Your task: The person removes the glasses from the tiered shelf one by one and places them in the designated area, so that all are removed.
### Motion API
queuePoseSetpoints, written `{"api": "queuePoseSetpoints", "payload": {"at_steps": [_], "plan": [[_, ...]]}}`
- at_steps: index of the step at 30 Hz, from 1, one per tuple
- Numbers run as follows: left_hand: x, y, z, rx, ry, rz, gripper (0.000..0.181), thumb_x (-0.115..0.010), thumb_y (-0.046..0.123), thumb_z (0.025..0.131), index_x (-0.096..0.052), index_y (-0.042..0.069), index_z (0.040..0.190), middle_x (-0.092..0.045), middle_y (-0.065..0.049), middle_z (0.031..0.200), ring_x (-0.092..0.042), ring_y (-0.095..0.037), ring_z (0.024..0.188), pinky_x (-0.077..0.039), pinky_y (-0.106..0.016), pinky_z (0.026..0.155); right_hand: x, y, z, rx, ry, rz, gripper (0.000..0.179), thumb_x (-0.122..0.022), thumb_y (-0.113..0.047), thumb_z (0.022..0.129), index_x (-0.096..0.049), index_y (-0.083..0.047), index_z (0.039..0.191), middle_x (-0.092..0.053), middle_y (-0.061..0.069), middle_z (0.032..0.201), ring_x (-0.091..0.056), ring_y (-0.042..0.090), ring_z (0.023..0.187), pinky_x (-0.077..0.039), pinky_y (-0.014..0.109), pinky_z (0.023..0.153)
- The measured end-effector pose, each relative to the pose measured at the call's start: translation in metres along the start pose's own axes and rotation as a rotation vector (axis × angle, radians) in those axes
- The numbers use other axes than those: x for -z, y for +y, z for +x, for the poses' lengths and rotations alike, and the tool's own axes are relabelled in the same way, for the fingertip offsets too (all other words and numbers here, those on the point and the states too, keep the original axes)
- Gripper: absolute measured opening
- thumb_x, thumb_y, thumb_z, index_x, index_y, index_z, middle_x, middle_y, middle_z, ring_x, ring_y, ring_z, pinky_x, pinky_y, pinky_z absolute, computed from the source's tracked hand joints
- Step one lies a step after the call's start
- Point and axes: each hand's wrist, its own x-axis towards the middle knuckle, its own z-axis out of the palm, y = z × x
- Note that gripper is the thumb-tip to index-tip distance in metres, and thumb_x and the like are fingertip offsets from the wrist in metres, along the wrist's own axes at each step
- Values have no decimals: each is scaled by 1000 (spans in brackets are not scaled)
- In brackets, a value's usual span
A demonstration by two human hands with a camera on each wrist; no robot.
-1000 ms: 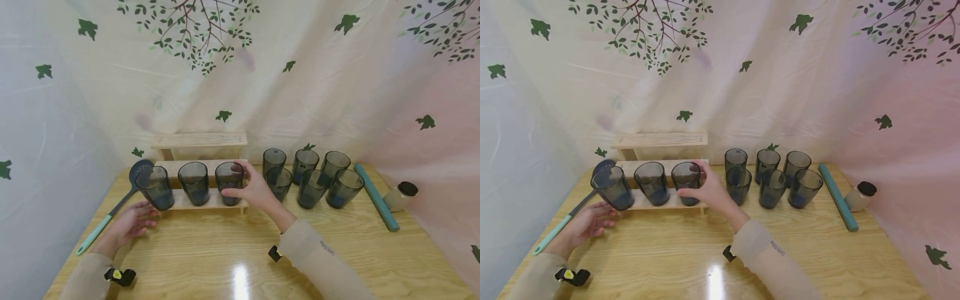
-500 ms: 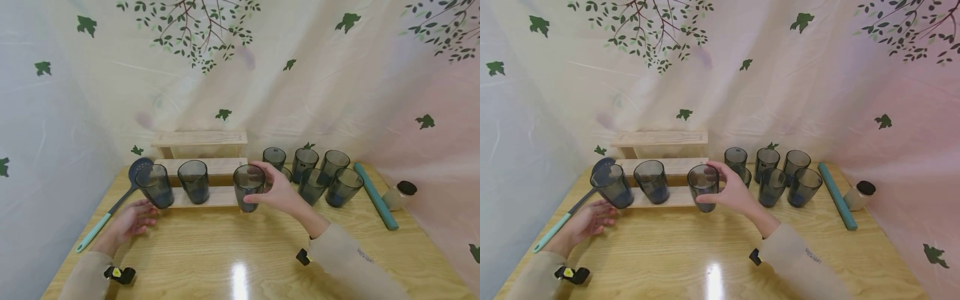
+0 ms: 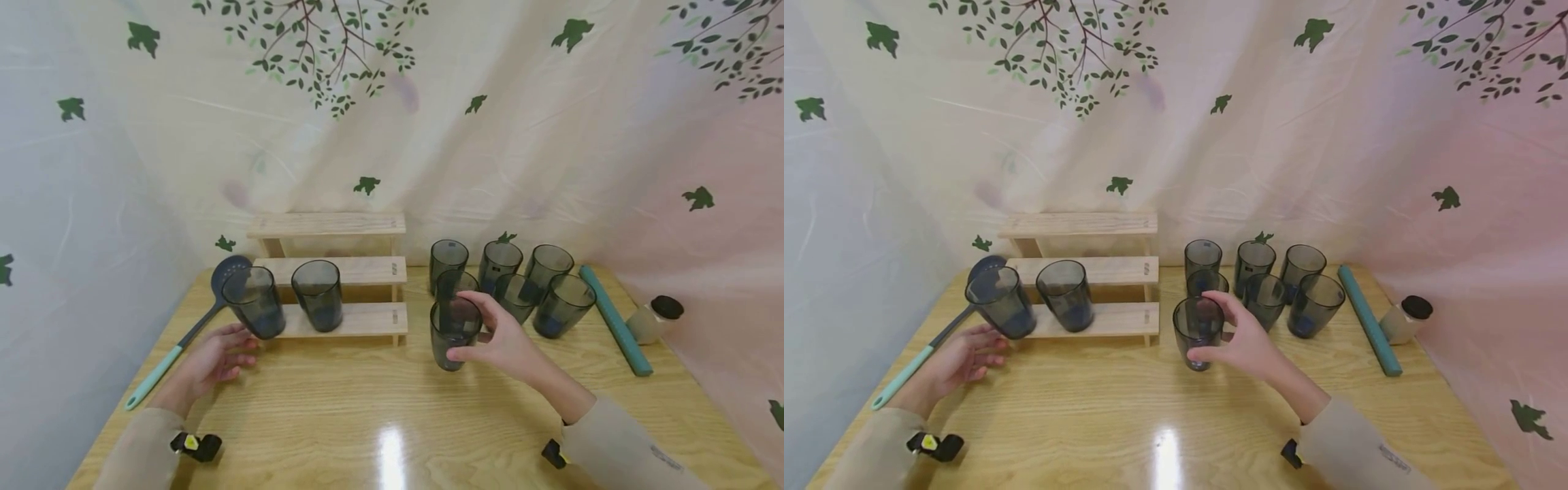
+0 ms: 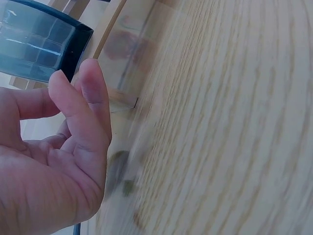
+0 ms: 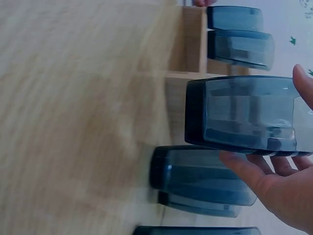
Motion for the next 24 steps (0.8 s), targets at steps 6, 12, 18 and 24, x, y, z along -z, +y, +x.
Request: {"api": "queuePoseSetpoints", "payload": {"at_steps": [6,12,18,24], "plan": [[1,0,3,4,0,9,40,-49,27,109,-38,7,141,-64,0,108,-69,-14,84,-54,-23,59,3,13,-9,3,12,7,86,-92,-12,76,-44,-15,147,-57,10,137,-59,22,117,-55,37,85],[1,0,3,0,-4,2,34,-49,27,109,-41,9,137,-63,0,107,-69,-14,83,-54,-23,59,5,24,-12,-30,25,-6,85,-91,-14,77,-42,-15,147,-54,9,139,-57,16,117,-53,45,87],[1,0,1,-10,-4,-2,30,-49,26,109,-43,9,133,-63,-1,106,-69,-14,81,-54,-22,58,7,32,-14,-27,30,-3,86,-91,-12,77,-41,-13,147,-52,10,140,-56,19,118,-53,44,87],[0,-1,0,-7,0,4,38,-49,26,109,-39,6,140,-64,-1,105,-69,-14,82,-54,-22,58,10,40,-16,-25,43,1,85,-90,-10,78,-40,-11,146,-51,11,141,-53,29,119,-53,42,86]]}}
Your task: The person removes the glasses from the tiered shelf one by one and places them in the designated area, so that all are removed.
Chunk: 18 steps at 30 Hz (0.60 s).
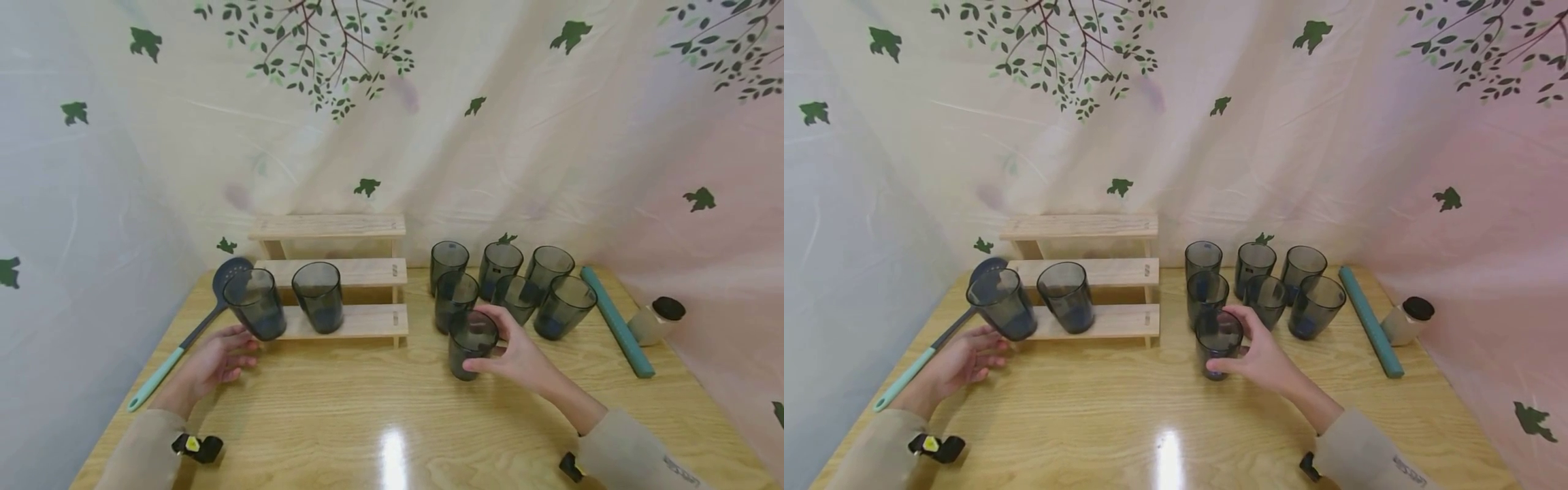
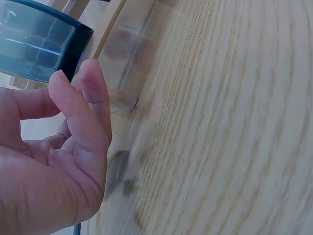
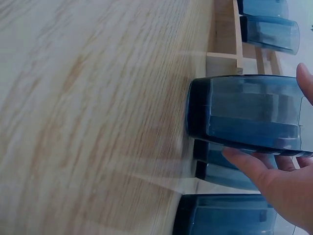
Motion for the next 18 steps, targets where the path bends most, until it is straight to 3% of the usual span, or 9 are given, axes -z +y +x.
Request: {"api": "queuePoseSetpoints", "payload": {"at_steps": [8,14,18], "plan": [[1,-1,-2,2,7,8,41,-47,26,109,-37,5,142,-63,-1,107,-68,-14,83,-54,-22,59,7,6,-3,37,-60,55,88,-87,-5,80,-32,-4,149,-45,16,146,-52,26,122,-56,35,87],[2,-1,0,0,-7,-11,33,-49,26,108,-42,10,136,-63,0,107,-68,-14,83,-54,-22,59,8,8,-3,17,-75,40,89,-86,-6,81,-29,-7,150,-44,16,145,-50,36,124,-55,35,87],[2,-1,0,5,-3,-17,31,-49,26,108,-43,10,135,-63,0,106,-68,-14,82,-54,-22,58,6,8,-3,2,-66,44,89,-88,-7,80,-31,-10,149,-43,14,144,-50,31,123,-55,35,87]]}}
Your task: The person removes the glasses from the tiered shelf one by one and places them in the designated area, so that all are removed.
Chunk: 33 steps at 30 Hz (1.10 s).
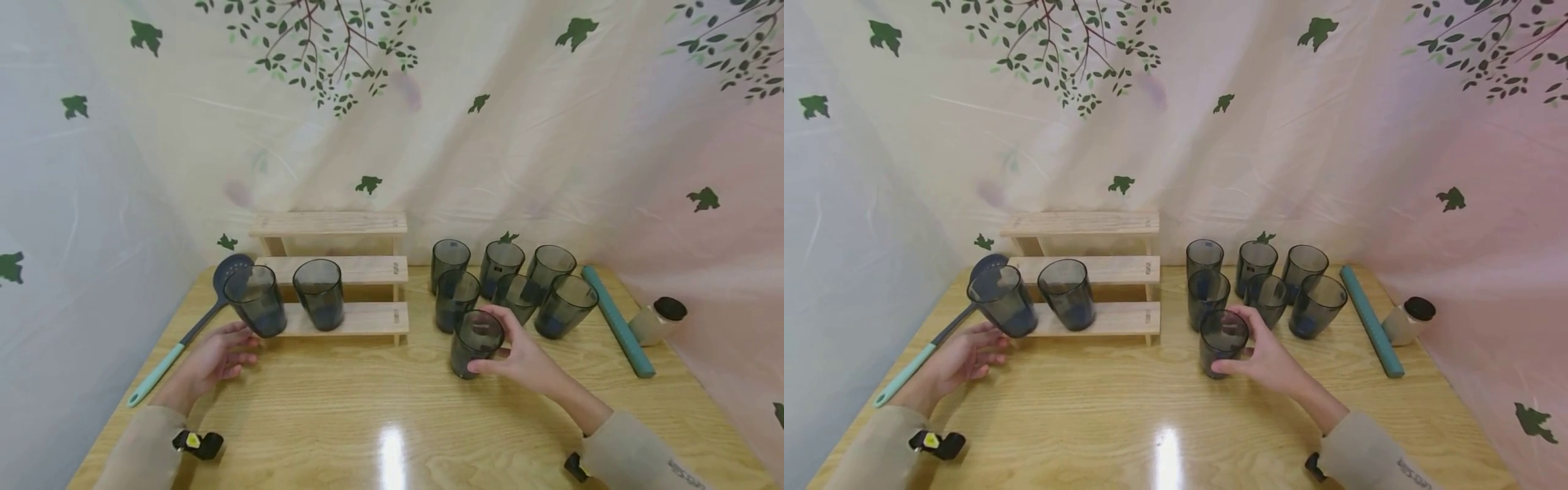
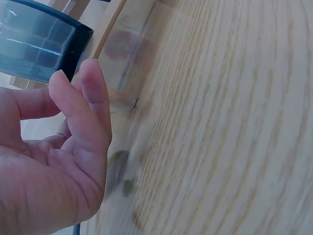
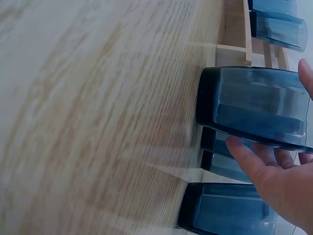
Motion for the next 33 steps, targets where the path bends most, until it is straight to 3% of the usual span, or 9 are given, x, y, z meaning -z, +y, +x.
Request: {"api": "queuePoseSetpoints", "payload": {"at_steps": [5,11,17,21,27,33], "plan": [[0,0,0,-2,1,-2,31,-48,24,109,-42,10,135,-63,-1,106,-68,-14,82,-54,-22,58,-1,0,0,-16,7,4,90,-89,-9,79,-31,-15,149,-44,11,144,-51,22,121,-55,36,87],[0,1,0,-5,-1,7,33,-48,25,109,-42,9,137,-63,-1,106,-68,-14,83,-54,-23,59,-2,-1,0,-15,16,15,91,-90,-9,78,-32,-14,148,-45,10,143,-52,19,121,-56,36,87],[-1,1,0,-12,-4,20,35,-48,25,109,-40,7,139,-63,-1,107,-68,-14,83,-53,-23,59,-3,0,1,-2,14,5,92,-89,-8,78,-31,-9,149,-44,15,143,-51,32,123,-56,35,86],[-1,1,0,-17,-7,24,32,-47,25,109,-42,8,136,-63,-1,106,-68,-13,82,-53,-23,59,-2,-4,2,38,23,-80,92,-88,-11,81,-29,-9,153,-42,13,148,-47,35,130,-50,35,96],[0,0,1,-7,-9,23,32,-48,26,109,-42,9,136,-63,-1,106,-68,-14,83,-53,-23,59,-10,-32,11,149,120,-198,91,-87,-17,83,-33,-19,156,-45,5,152,-41,26,140,-35,53,111],[1,0,2,1,-9,15,30,-48,27,109,-43,11,134,-63,-1,106,-68,-15,83,-53,-24,59,-25,-71,27,246,109,-211,88,-86,-17,84,-35,-26,156,-43,0,154,-40,20,142,-39,44,112]]}}
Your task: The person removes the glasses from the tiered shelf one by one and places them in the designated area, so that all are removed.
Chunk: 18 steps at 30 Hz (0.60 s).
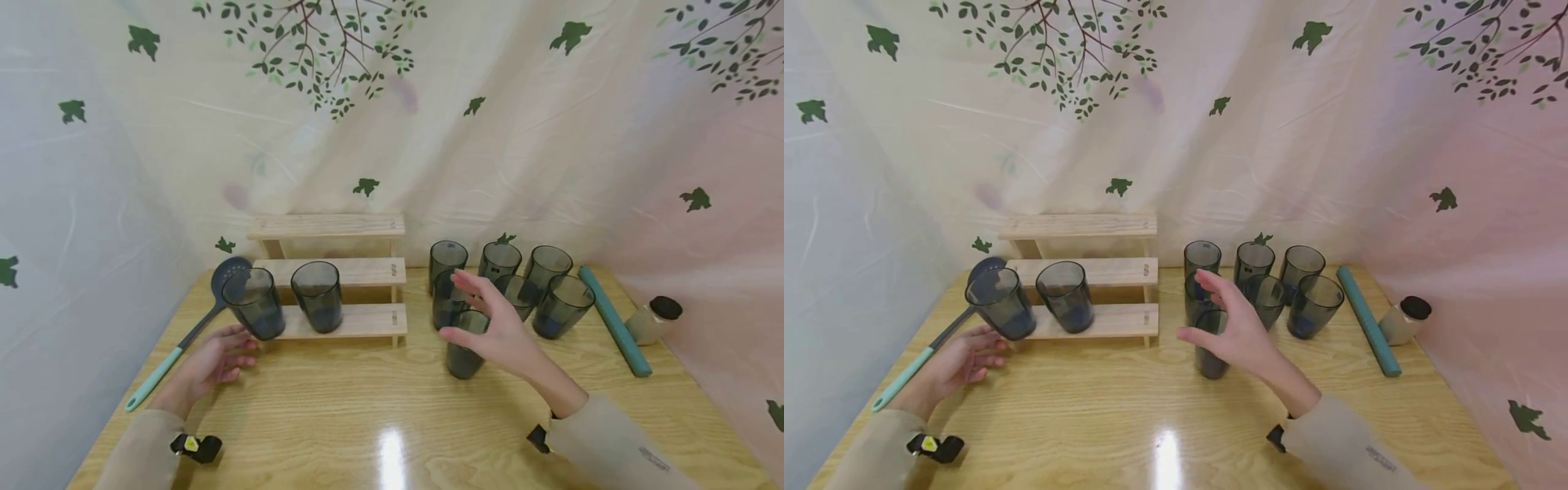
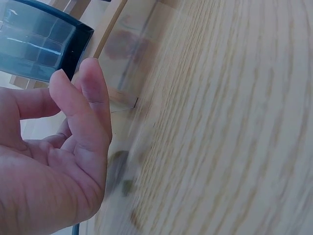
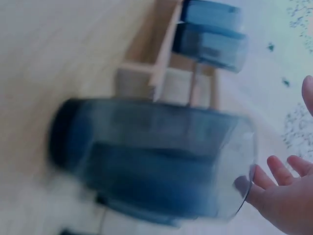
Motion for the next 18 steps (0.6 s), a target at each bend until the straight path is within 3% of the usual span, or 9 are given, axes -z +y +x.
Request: {"api": "queuePoseSetpoints", "payload": {"at_steps": [5,11,18], "plan": [[0,0,0,1,-2,-10,25,-49,27,109,-46,13,130,-63,0,105,-68,-14,82,-53,-23,58,-19,-21,22,56,-55,84,90,-84,-19,86,-31,-27,158,-40,-4,156,-38,19,144,-38,44,113],[0,0,0,-1,-4,-8,30,-49,27,109,-44,11,133,-63,-1,106,-68,-14,83,-53,-23,59,-50,-41,50,80,-122,178,96,-84,-36,86,-23,-33,160,-37,-10,158,-35,13,145,-35,46,115],[1,1,-1,-12,-22,-21,23,-49,27,109,-46,14,128,-63,-1,105,-68,-13,82,-53,-23,58,-86,-55,80,32,-178,291,103,-86,-41,82,-17,-41,160,-30,-17,160,-32,13,146,-35,38,115]]}}
